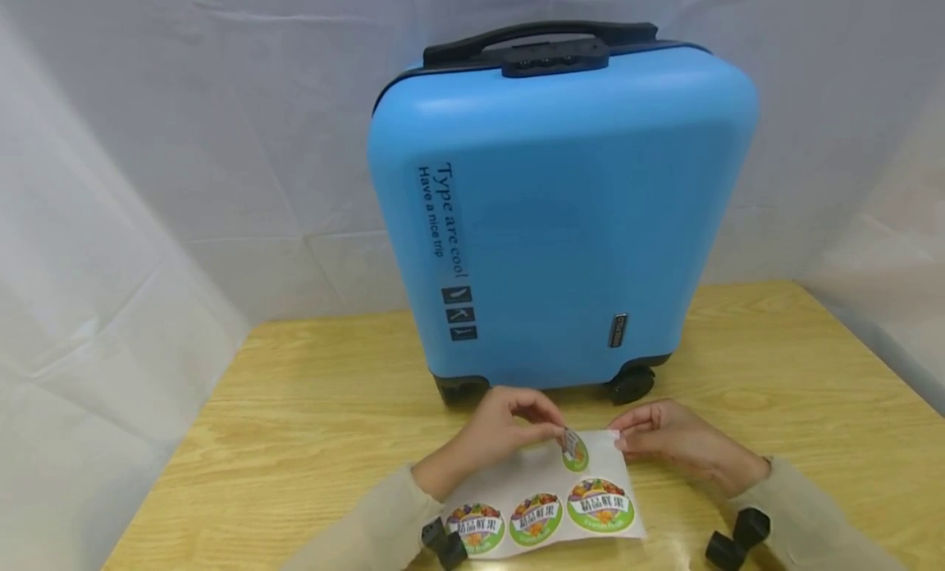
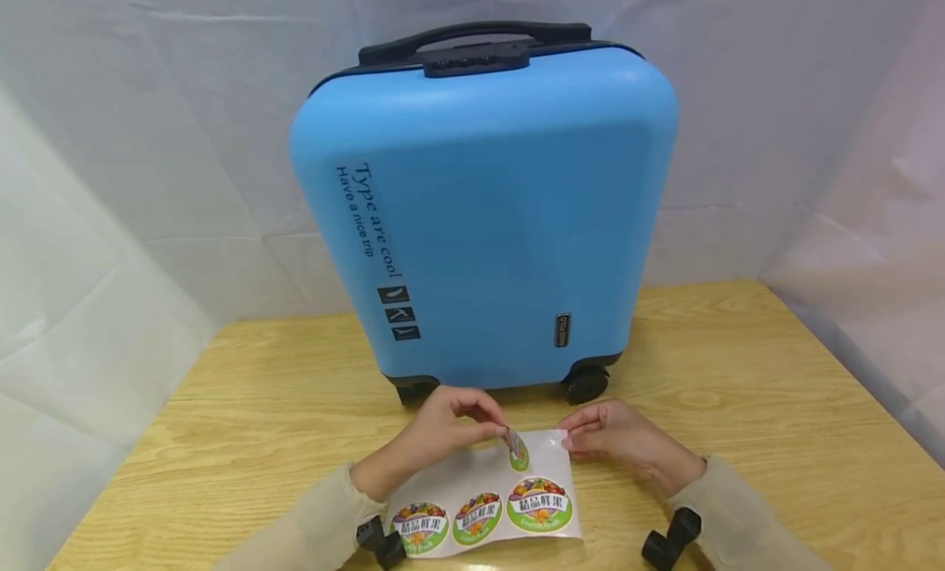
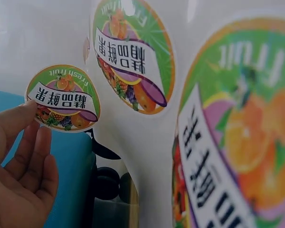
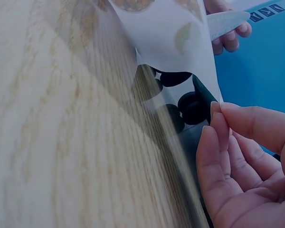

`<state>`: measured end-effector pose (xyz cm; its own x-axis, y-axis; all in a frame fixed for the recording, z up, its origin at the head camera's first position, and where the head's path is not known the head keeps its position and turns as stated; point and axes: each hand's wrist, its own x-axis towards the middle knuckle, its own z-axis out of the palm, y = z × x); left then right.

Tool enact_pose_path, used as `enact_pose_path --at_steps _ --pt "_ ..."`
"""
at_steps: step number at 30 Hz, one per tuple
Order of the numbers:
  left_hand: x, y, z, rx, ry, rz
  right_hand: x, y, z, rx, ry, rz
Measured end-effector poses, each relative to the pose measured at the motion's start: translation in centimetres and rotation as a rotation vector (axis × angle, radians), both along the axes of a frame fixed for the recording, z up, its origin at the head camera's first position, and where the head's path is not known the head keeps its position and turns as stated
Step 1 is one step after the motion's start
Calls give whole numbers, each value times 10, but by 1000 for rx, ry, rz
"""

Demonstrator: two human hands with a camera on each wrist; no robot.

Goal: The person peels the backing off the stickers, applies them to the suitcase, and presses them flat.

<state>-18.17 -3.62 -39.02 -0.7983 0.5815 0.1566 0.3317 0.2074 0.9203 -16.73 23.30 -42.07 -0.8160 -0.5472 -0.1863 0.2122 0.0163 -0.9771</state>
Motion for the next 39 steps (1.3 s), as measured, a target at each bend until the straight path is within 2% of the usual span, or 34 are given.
enact_pose_path --at_steps 6,10,18,25,30,36,39 --pt "-2 -4 1 20 24 0 0 2 0 18 -7 -1" --pt "-3 -7 3 44 44 3 1 2 -1 -6 -14 7" --pt "-4 -13 11 49 -3 24 2 2 -3 -48 -7 35" --pt "-7 -18 16 31 -2 25 2 1 0 51 50 13" --pt "-8 -20 18 22 -4 13 3 0 6 187 134 -7" --pt "-9 -20 22 14 -5 10 5 -6 17 370 357 -42" --pt "-9 -21 22 6 -13 15 6 -11 22 421 420 -44"
